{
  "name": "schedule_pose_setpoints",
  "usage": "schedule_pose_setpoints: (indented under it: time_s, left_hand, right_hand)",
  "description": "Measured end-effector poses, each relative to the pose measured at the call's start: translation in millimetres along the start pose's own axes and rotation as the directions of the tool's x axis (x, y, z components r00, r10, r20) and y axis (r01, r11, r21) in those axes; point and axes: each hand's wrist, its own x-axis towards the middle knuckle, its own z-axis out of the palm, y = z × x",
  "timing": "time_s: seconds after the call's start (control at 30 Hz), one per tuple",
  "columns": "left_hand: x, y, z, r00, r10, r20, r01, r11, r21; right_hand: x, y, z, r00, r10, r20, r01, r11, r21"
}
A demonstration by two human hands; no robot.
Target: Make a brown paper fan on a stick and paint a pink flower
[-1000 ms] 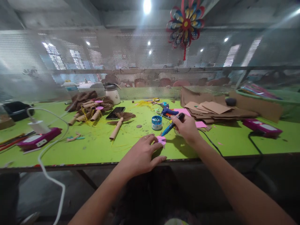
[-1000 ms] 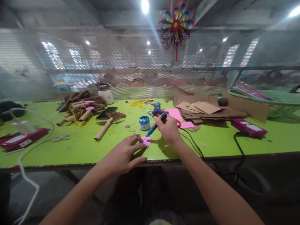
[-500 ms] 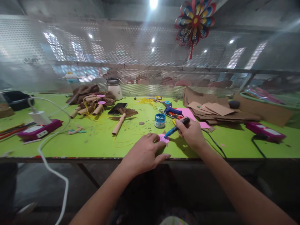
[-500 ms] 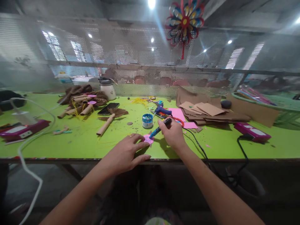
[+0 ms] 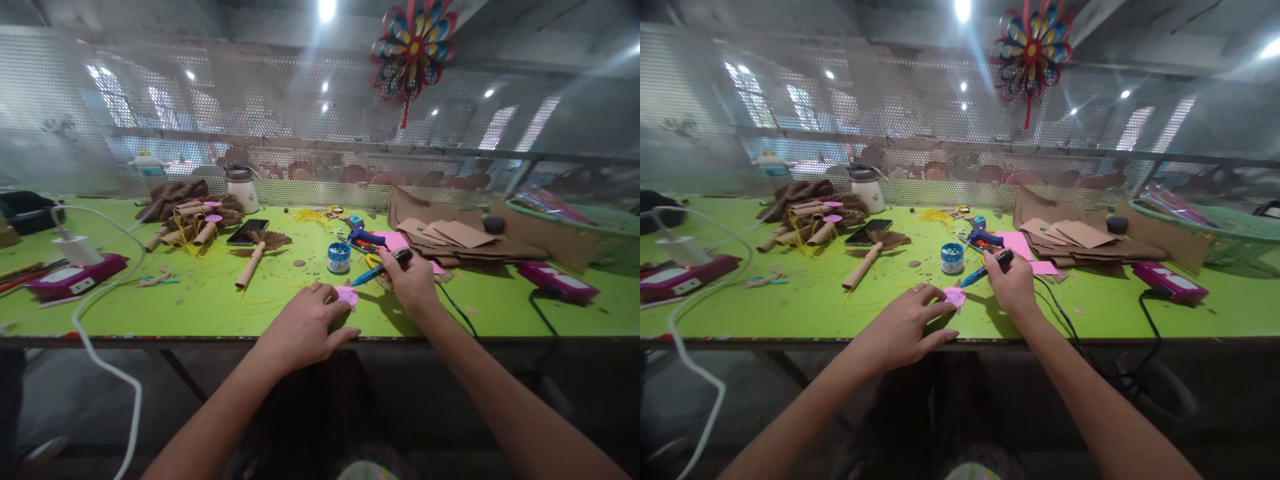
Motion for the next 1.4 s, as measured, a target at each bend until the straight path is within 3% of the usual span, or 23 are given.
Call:
schedule_pose_setpoints:
  time_s: [0.17, 0.33, 0.5, 0.7, 1.0, 1.23, 1.4]
  left_hand:
    - [0.0, 0.3, 0.1, 1.000, 0.000, -0.004, 0.000, 1.000, -0.010]
    - [0.1, 0.4, -0.5, 1.000, -0.008, -0.002, 0.008, 1.000, -0.010]
    - [0.0, -0.5, 0.5, 1.000, -0.002, -0.010, 0.002, 1.000, -0.005]
    - [0.4, -0.4, 0.0, 1.000, -0.004, -0.006, 0.004, 1.000, -0.002]
    - [-0.1, -0.4, 1.1, 1.000, -0.010, -0.010, 0.009, 1.000, -0.013]
    - [-0.2, -0.5, 1.6, 1.000, -0.006, -0.019, 0.005, 1.000, -0.004]
    - [-0.2, -1.1, 2.2, 1.000, -0.006, -0.021, 0.005, 1.000, -0.017]
  right_hand:
    - [-3.5, -3.7, 5.2, 0.991, -0.024, 0.130, 0.021, 0.999, 0.030]
    - [-5.0, -4.3, 6.3, 0.985, -0.060, 0.162, 0.069, 0.997, -0.045]
    - [-4.2, -4.1, 5.3, 0.983, -0.080, 0.165, 0.097, 0.991, -0.097]
    - [-3.1, -5.2, 0.7, 0.996, -0.084, 0.022, 0.086, 0.992, -0.089]
    - [-4.7, -4.2, 1.8, 0.979, -0.099, 0.180, 0.116, 0.989, -0.087]
    - [-3.4, -5.2, 0.8, 0.994, -0.068, 0.080, 0.070, 0.997, -0.026]
    - [-6.7, -7.1, 1.4, 0.988, -0.064, 0.142, 0.068, 0.997, -0.028]
